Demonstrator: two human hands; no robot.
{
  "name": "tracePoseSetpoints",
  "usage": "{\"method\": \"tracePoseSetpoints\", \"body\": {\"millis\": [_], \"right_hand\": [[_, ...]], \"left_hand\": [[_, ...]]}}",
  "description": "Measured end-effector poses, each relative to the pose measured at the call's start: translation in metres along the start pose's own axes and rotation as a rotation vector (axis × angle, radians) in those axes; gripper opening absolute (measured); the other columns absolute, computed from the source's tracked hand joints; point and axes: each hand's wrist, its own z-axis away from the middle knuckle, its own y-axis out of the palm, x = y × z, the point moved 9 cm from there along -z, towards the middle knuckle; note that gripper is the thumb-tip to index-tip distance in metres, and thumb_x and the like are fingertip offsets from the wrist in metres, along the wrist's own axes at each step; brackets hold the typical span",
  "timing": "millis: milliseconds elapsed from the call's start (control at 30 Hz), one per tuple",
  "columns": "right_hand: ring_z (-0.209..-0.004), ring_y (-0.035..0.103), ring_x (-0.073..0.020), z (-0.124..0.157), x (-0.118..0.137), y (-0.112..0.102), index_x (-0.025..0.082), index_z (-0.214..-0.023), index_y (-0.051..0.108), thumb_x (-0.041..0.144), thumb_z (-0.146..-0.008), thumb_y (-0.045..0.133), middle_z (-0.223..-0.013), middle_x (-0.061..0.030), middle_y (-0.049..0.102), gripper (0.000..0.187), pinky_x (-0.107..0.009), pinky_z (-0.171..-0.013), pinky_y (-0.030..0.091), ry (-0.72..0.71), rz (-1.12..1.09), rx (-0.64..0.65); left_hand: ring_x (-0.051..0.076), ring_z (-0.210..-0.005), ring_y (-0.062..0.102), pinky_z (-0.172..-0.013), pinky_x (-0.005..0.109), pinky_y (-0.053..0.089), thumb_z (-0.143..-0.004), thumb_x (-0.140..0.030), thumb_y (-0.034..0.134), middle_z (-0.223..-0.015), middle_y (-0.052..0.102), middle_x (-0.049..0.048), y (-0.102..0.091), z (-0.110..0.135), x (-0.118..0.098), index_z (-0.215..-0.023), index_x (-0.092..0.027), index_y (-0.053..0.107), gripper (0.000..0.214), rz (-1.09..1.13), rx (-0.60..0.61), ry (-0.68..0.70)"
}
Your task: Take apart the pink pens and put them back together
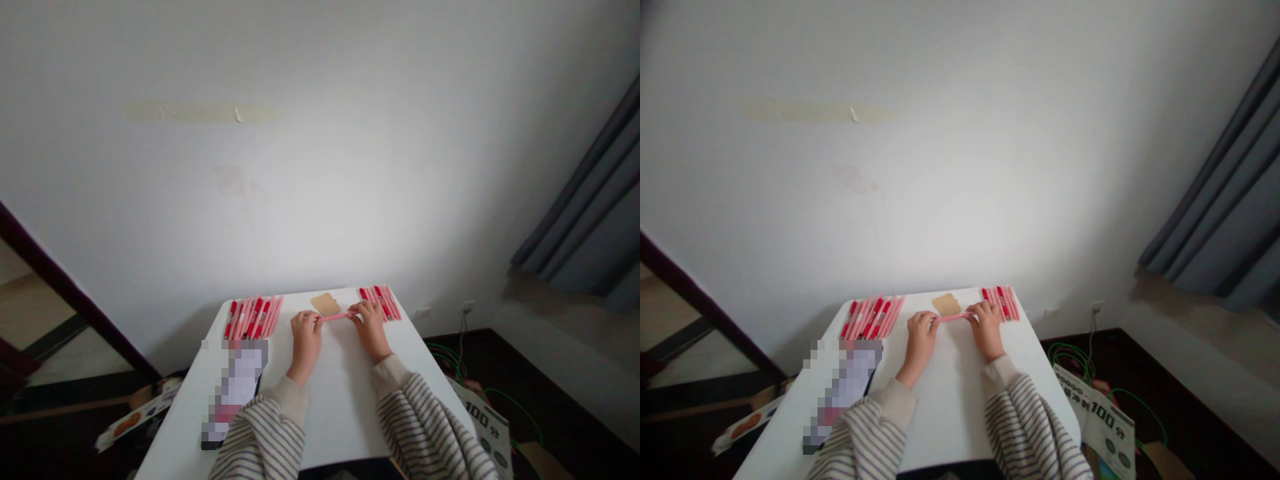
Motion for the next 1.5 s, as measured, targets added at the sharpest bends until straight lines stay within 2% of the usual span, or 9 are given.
{"method": "tracePoseSetpoints", "body": {"millis": [200, 367, 600, 833, 1000, 1133, 1267, 1367, 1500], "right_hand": [[-0.101, 0.047, -0.0243, 0.001, 0.003, 0.000, 0.026, -0.113, 0.061, 0.031, -0.091, 0.051, -0.100, -0.0062, 0.063, 0.025, -0.038, -0.089, 0.034, -0.009, -0.002, 0.021], [-0.098, 0.049, -0.0239, 0.000, 0.004, 0.000, 0.029, -0.099, 0.066, 0.038, -0.091, 0.051, -0.091, -0.0041, 0.063, 0.019, -0.037, -0.087, 0.033, -0.002, 0.020, 0.036], [-0.095, 0.047, -0.0246, 0.000, 0.003, -0.003, 0.029, -0.088, 0.068, 0.044, -0.092, 0.047, -0.084, -0.0039, 0.063, 0.026, -0.039, -0.087, 0.031, 0.017, 0.059, 0.031], [-0.102, 0.046, -0.0247, 0.001, 0.009, -0.004, 0.028, -0.100, 0.066, 0.044, -0.090, 0.053, -0.095, -0.0033, 0.064, 0.023, -0.039, -0.092, 0.030, 0.008, -0.016, 0.047], [-0.097, 0.047, -0.0233, 0.001, 0.010, -0.005, 0.028, -0.088, 0.068, 0.043, -0.089, 0.054, -0.085, -0.0021, 0.064, 0.020, -0.037, -0.090, 0.031, 0.024, -0.052, 0.060], [-0.091, 0.048, -0.0223, 0.001, 0.008, -0.001, 0.028, -0.087, 0.069, 0.043, -0.090, 0.052, -0.079, -0.0021, 0.063, 0.023, -0.036, -0.087, 0.031, 0.041, -0.058, 0.077], [-0.095, 0.049, -0.0229, 0.001, 0.009, -0.003, 0.028, -0.091, 0.068, 0.044, -0.090, 0.053, -0.086, -0.0024, 0.064, 0.023, -0.036, -0.088, 0.030, 0.013, -0.045, 0.059], [-0.099, 0.048, -0.0236, 0.001, 0.013, -0.006, 0.029, -0.097, 0.068, 0.046, -0.086, 0.058, -0.092, -0.0023, 0.064, 0.022, -0.038, -0.090, 0.029, -0.034, -0.024, 0.036], [-0.096, 0.049, -0.0235, 0.001, 0.015, -0.008, 0.030, -0.088, 0.070, 0.044, -0.085, 0.061, -0.084, -0.0015, 0.064, 0.017, -0.040, -0.094, 0.026, -0.054, 0.006, 0.017]], "left_hand": [[0.021, -0.093, 0.054, -0.087, 0.040, 0.042, -0.085, -0.025, 0.052, -0.093, 0.063, 0.0061, 0.002, 0.001, -0.003, -0.086, -0.020, 0.064, 0.013, -0.007, 0.036, 0.009], [0.021, -0.092, 0.053, -0.086, 0.040, 0.042, -0.084, -0.025, 0.052, -0.091, 0.062, 0.0055, -0.001, 0.002, -0.004, -0.084, -0.021, 0.064, 0.012, 0.007, 0.025, 0.000], [0.021, -0.092, 0.054, -0.086, 0.039, 0.042, -0.082, -0.023, 0.055, -0.090, 0.063, 0.0046, -0.001, 0.001, -0.004, -0.081, -0.021, 0.064, 0.010, 0.022, 0.023, 0.000], [0.022, -0.094, 0.054, -0.088, 0.040, 0.043, -0.082, -0.022, 0.055, -0.092, 0.063, 0.0061, -0.003, -0.001, 0.005, -0.082, -0.020, 0.064, 0.009, 0.021, -0.038, -0.019], [0.022, -0.098, 0.053, -0.092, 0.041, 0.042, -0.081, -0.022, 0.056, -0.095, 0.062, 0.0062, -0.001, -0.001, 0.006, -0.078, -0.020, 0.063, 0.007, 0.036, -0.038, 0.001], [0.023, -0.100, 0.052, -0.093, 0.042, 0.042, -0.082, -0.021, 0.055, -0.098, 0.062, 0.0071, -0.001, 0.000, 0.007, -0.079, -0.020, 0.063, 0.009, 0.032, -0.052, 0.010], [0.023, -0.098, 0.052, -0.093, 0.044, 0.042, -0.083, -0.024, 0.054, -0.095, 0.062, 0.0078, -0.001, 0.000, 0.010, -0.082, -0.019, 0.065, 0.013, 0.015, -0.063, 0.002], [0.024, -0.098, 0.052, -0.094, 0.045, 0.041, -0.084, -0.026, 0.053, -0.094, 0.062, 0.0083, 0.000, 0.000, 0.011, -0.076, -0.018, 0.066, 0.017, 0.000, -0.047, -0.002], [0.024, -0.102, 0.050, -0.096, 0.045, 0.041, -0.085, -0.026, 0.052, -0.098, 0.062, 0.0086, -0.002, 0.000, 0.002, -0.069, -0.019, 0.064, 0.021, -0.007, -0.032, 0.044]]}}
